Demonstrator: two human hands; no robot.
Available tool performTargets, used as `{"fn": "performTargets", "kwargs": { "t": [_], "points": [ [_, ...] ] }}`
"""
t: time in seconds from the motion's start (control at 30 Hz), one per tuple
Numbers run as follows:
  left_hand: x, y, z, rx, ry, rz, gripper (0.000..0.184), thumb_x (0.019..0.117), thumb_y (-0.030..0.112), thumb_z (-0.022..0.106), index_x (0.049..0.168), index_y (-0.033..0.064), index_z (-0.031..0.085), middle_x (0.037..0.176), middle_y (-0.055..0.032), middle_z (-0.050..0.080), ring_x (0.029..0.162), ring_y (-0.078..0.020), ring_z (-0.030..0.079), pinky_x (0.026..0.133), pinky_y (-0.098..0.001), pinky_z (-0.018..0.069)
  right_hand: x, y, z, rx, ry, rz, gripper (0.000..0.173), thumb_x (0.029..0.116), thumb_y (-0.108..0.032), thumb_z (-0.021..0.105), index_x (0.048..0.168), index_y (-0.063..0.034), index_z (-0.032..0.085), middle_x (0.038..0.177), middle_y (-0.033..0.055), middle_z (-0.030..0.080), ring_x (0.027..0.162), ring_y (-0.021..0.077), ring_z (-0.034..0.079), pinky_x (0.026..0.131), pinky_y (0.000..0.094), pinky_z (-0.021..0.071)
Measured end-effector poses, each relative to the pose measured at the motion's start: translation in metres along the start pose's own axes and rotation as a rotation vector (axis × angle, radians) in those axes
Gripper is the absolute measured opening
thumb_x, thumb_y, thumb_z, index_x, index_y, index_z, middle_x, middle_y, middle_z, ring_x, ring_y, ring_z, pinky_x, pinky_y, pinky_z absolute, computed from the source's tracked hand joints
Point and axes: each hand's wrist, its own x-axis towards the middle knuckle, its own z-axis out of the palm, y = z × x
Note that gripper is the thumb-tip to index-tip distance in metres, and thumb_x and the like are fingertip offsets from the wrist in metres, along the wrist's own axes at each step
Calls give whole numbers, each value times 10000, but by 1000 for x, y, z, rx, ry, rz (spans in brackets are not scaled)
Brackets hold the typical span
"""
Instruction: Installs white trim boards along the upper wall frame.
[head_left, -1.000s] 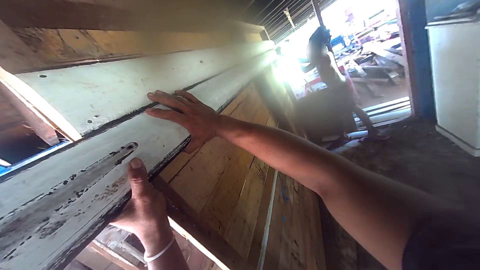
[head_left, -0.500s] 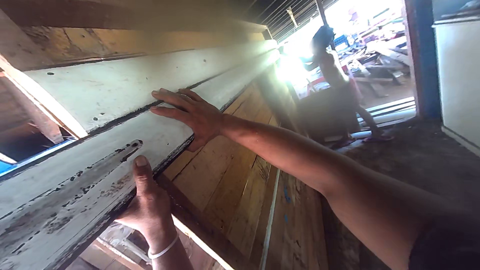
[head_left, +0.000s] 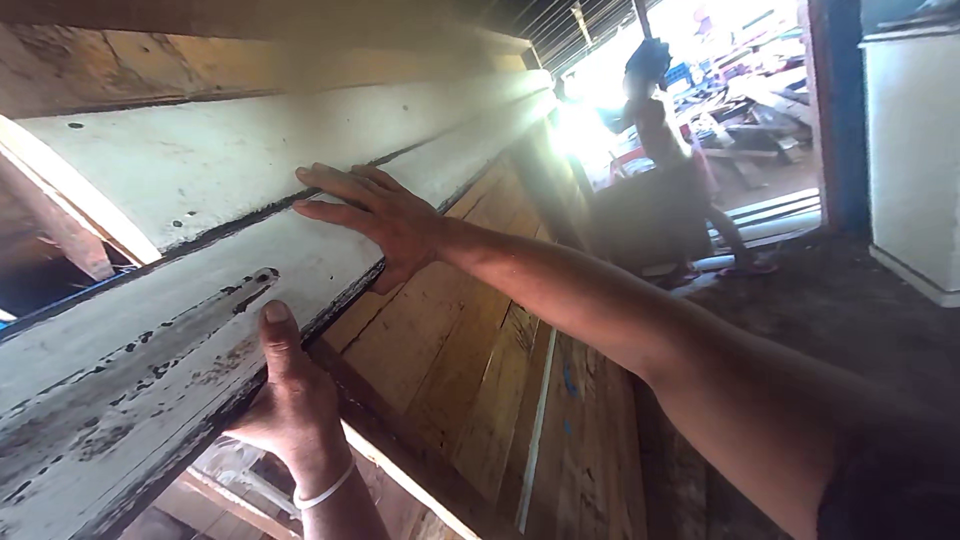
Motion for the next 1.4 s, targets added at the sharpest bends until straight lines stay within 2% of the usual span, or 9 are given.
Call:
{"fn": "performTargets", "kwargs": {
  "t": [0.07, 0.23, 0.43, 1.07, 1.4],
  "points": [
    [0, 1, 0, 12, 2, -4, 624, 826, 18, 826, 1306, -133, 457, 1132, -130, 712, 1097, -177, 705, 1009, -378, 582, 1, -1, -1, 3, -18, 12, 1223, 514, -663, 850, 1579, -241, 421, 1666, 141, 321, 1556, 314, 258, 1251, 573, 199],
    [0, 1, 0, 19, -2, -1, 623, 828, 22, 825, 1308, -132, 458, 1140, -130, 710, 1103, -175, 704, 1012, -373, 581, 1, 1, 2, -5, 24, -12, 1189, 525, -665, 838, 1559, -222, 453, 1642, 157, 360, 1535, 334, 303, 1234, 592, 242],
    [0, 1, 1, -2, -4, 11, 629, 820, 15, 831, 1304, -134, 458, 1133, -128, 713, 1095, -178, 707, 1015, -380, 580, 0, 2, 3, -8, 16, -4, 1209, 523, -685, 832, 1570, -229, 436, 1658, 146, 335, 1547, 321, 276, 1240, 589, 225],
    [0, 1, 1, -4, -17, 14, 609, 835, 30, 825, 1300, -124, 464, 1130, -123, 716, 1094, -181, 709, 1004, -381, 587, 2, 2, 3, -1, 10, -6, 1195, 519, -650, 837, 1562, -218, 446, 1651, 157, 343, 1541, 331, 290, 1240, 579, 234],
    [0, -1, 0, -24, -33, 10, 597, 835, 37, 829, 1294, -111, 478, 1124, -111, 724, 1091, -182, 713, 1004, -392, 590, 1, 2, 2, -6, 13, -13, 1200, 530, -688, 817, 1563, -205, 445, 1649, 164, 343, 1539, 343, 288, 1235, 581, 242]
  ]
}}
